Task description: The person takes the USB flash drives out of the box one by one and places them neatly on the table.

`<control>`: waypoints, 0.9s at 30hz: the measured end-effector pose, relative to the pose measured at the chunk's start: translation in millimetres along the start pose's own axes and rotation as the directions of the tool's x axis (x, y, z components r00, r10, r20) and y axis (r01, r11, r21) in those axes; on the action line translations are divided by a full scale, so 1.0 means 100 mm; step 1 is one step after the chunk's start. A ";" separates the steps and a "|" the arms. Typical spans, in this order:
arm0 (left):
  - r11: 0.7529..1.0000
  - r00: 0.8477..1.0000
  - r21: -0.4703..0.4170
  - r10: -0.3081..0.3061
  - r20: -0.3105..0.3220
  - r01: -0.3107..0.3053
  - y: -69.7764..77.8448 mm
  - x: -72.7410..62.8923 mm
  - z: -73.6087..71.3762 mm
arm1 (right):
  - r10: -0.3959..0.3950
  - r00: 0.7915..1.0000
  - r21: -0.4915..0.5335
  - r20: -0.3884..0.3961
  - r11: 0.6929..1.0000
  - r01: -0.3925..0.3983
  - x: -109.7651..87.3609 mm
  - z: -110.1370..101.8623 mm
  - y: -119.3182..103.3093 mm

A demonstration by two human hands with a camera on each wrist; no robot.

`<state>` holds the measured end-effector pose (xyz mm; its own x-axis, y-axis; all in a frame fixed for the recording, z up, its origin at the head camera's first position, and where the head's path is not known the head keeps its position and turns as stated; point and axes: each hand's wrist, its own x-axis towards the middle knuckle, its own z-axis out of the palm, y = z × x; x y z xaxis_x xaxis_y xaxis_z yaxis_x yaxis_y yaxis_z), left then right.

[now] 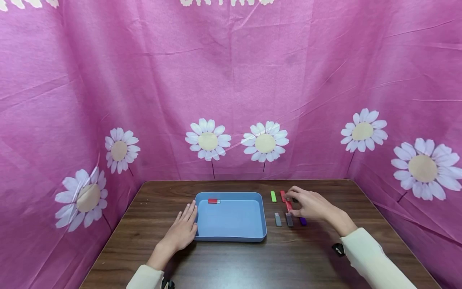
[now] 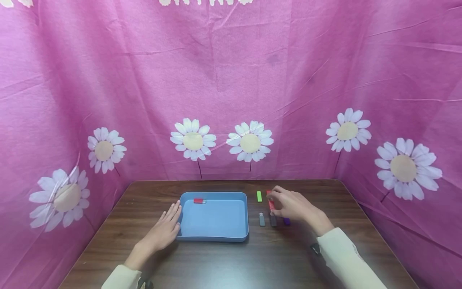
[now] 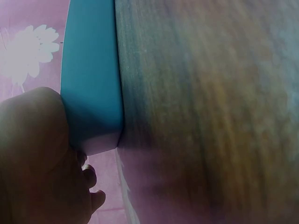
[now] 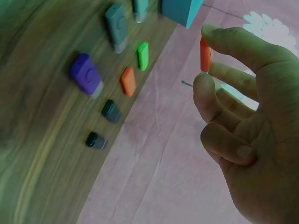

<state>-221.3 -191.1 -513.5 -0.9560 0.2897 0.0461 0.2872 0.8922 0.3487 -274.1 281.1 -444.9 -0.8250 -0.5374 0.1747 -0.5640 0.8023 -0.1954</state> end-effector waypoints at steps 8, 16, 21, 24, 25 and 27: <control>1.000 1.000 0.002 0.000 0.002 0.000 0.00 0.00 0.00 | 0.032 0.999 -0.006 0.008 0.999 -0.032 -0.16 0.03 0.15; 1.000 1.000 0.003 0.001 -0.006 -0.001 -0.01 0.01 0.01 | 0.041 0.999 -0.021 -0.020 0.999 -0.042 -0.30 0.04 0.29; 1.000 1.000 -0.005 -0.003 -0.001 0.003 0.00 0.00 0.01 | 0.058 0.998 -0.026 -0.014 0.998 -0.058 -0.38 0.07 0.38; 1.000 1.000 -0.007 -0.002 -0.006 0.002 -0.01 0.00 0.01 | 0.072 0.997 -0.021 -0.008 0.997 -0.072 -0.42 0.08 0.43; 1.000 1.000 -0.007 -0.002 -0.006 0.002 -0.01 0.00 0.01 | 0.076 0.997 -0.019 -0.004 0.997 -0.076 -0.44 0.09 0.44; 1.000 1.000 -0.009 0.000 -0.010 0.000 -0.01 0.00 0.01 | 0.085 0.996 -0.018 0.001 0.996 -0.085 -0.47 0.10 0.46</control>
<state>-221.8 -191.0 -514.6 -0.9565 0.2865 0.0551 0.2868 0.8888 0.3575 -262.0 340.9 -471.3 -0.8702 -0.4672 0.1561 -0.4908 0.8498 -0.1924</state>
